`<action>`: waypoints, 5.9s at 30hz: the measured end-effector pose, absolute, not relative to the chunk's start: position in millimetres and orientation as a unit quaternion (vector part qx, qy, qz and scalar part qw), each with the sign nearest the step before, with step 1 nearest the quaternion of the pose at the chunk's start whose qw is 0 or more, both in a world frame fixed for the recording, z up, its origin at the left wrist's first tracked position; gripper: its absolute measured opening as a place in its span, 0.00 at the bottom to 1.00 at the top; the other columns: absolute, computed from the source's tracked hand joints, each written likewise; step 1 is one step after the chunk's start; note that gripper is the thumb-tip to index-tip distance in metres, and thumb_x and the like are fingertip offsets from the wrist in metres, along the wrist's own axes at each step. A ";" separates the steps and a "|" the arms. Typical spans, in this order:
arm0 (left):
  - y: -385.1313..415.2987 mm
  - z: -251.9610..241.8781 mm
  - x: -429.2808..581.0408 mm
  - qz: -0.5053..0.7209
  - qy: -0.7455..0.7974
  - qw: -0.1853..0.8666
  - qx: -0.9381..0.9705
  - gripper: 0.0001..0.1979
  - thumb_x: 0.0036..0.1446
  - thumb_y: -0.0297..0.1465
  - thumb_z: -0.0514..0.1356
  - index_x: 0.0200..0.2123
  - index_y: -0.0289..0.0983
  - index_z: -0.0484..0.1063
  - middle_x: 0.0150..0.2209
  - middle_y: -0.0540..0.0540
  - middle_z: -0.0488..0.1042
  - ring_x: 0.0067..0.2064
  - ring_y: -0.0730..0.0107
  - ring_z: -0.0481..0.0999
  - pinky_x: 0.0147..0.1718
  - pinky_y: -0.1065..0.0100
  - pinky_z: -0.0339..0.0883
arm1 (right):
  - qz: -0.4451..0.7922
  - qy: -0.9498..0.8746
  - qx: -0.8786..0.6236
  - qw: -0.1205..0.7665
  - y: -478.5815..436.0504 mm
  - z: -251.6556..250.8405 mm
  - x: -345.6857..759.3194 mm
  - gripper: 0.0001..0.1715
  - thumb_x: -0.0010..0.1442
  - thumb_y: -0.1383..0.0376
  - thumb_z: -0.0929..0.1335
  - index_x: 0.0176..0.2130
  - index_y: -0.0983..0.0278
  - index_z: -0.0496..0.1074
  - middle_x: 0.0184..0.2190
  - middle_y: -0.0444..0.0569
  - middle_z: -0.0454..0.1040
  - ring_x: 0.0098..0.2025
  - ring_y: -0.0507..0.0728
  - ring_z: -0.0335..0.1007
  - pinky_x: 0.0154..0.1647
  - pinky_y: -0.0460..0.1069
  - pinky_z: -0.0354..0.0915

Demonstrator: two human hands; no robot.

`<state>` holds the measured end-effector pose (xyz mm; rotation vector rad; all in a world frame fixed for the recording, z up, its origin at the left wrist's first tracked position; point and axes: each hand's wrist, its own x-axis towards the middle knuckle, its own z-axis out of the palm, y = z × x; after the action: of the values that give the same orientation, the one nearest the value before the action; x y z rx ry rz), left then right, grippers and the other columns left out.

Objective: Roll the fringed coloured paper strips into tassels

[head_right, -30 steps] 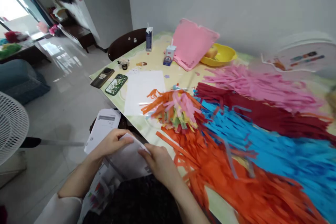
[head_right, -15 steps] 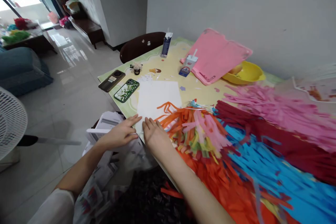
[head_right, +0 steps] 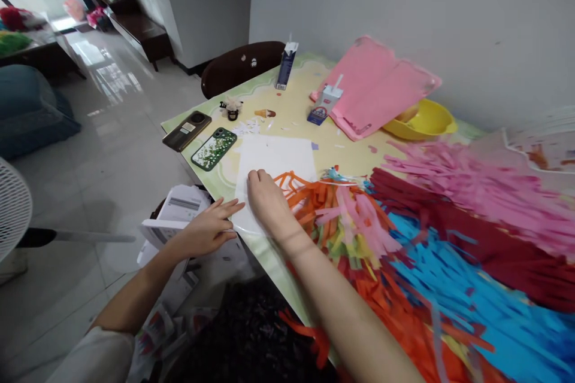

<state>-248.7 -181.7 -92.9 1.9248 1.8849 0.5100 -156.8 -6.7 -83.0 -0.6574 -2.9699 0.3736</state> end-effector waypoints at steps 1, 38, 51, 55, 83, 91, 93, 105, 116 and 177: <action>-181.5 -92.5 -248.2 0.180 0.675 0.199 0.687 0.13 0.64 0.29 0.56 0.29 0.34 0.77 0.67 0.36 0.61 0.71 0.51 0.56 0.69 0.43 0.47 | 0.120 -0.969 -0.212 0.036 -8.3 -82.8 -155.1 0.14 0.66 0.76 0.58 0.47 0.69 0.66 0.46 0.60 0.71 0.46 0.62 0.69 0.43 0.51 0.62; -194.2 -77.1 -256.5 0.277 0.643 0.256 0.666 0.15 0.64 0.35 0.58 0.27 0.36 0.76 0.67 0.39 0.64 0.70 0.53 0.58 0.68 0.49 0.50 | 0.478 -0.798 -0.277 0.242 12.0 -72.0 -152.2 0.12 0.55 0.65 0.65 0.41 0.62 0.61 0.31 0.46 0.75 0.32 0.54 0.72 0.34 0.49 0.66; -204.5 -30.3 -195.9 0.673 0.671 0.171 0.261 0.17 0.57 0.42 0.64 0.40 0.33 0.78 0.35 0.44 0.81 0.35 0.68 0.77 0.33 0.71 0.69 | 0.640 -0.589 -0.226 0.439 -87.2 5.2 -38.7 0.17 0.53 0.68 0.74 0.42 0.58 0.68 0.32 0.42 0.76 0.35 0.52 0.74 0.36 0.47 0.70; -193.4 -21.0 -166.0 0.668 0.674 0.136 0.285 0.15 0.59 0.39 0.62 0.40 0.32 0.78 0.38 0.43 0.82 0.38 0.65 0.79 0.38 0.69 0.71 | 0.639 -0.601 -0.223 0.425 -108.0 -6.4 -27.1 0.17 0.56 0.67 0.73 0.45 0.59 0.68 0.33 0.43 0.76 0.37 0.52 0.75 0.39 0.48 0.71; -176.8 -49.9 -218.7 0.821 0.513 0.203 0.144 0.33 0.55 0.57 0.59 0.55 0.43 0.69 0.64 0.37 0.67 0.59 0.56 0.73 0.49 0.60 0.74 | 0.373 -0.849 -0.232 0.293 -119.0 13.9 7.8 0.29 0.64 0.66 0.65 0.64 0.60 0.63 0.57 0.54 0.74 0.57 0.63 0.72 0.57 0.58 0.69; -179.8 -99.2 -225.4 0.785 0.583 0.172 0.124 0.31 0.62 0.50 0.56 0.65 0.46 0.56 0.72 0.37 0.50 0.68 0.54 0.63 0.59 0.55 0.68 | 0.127 -0.880 -0.389 0.240 -2.2 -17.7 -50.8 0.31 0.65 0.59 0.67 0.64 0.67 0.65 0.69 0.66 0.56 0.70 0.76 0.46 0.65 0.72 0.51; -177.8 -104.6 -223.0 0.735 0.639 0.127 0.187 0.30 0.61 0.48 0.58 0.62 0.44 0.61 0.71 0.37 0.53 0.69 0.53 0.60 0.63 0.53 0.62 | 0.119 -0.879 -0.422 0.190 18.3 -45.1 -46.5 0.32 0.62 0.62 0.70 0.63 0.69 0.66 0.69 0.70 0.55 0.69 0.81 0.47 0.61 0.74 0.53; -166.6 -113.4 -157.4 0.237 0.754 -0.051 0.610 0.24 0.59 0.32 0.60 0.59 0.34 0.69 0.67 0.32 0.61 0.69 0.39 0.57 0.64 0.37 0.54 | 0.093 -0.887 -0.414 0.182 24.2 -84.1 -20.9 0.37 0.55 0.82 0.56 0.60 0.73 0.69 0.68 0.61 0.60 0.63 0.66 0.61 0.63 0.62 0.60; -161.7 -107.7 -150.4 0.340 0.731 -0.108 0.581 0.15 0.64 0.27 0.53 0.49 0.36 0.75 0.54 0.38 0.78 0.60 0.53 0.74 0.65 0.42 0.57 | 0.105 -0.917 -0.284 0.259 -89.9 -64.2 70.8 0.43 0.55 0.82 0.57 0.65 0.60 0.64 0.69 0.49 0.58 0.67 0.64 0.58 0.64 0.65 0.63; -170.4 -112.9 -160.9 0.365 0.702 -0.134 0.597 0.15 0.67 0.28 0.51 0.51 0.36 0.75 0.52 0.37 0.79 0.59 0.59 0.75 0.67 0.47 0.49 | 0.165 -0.966 -0.179 0.091 -86.8 -82.7 -44.4 0.23 0.66 0.76 0.59 0.57 0.80 0.69 0.57 0.70 0.71 0.61 0.65 0.66 0.63 0.58 0.64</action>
<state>-160.9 -170.4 -112.9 2.0542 2.4154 1.2557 -44.4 -86.8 -82.7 -0.5321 -2.8691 0.4911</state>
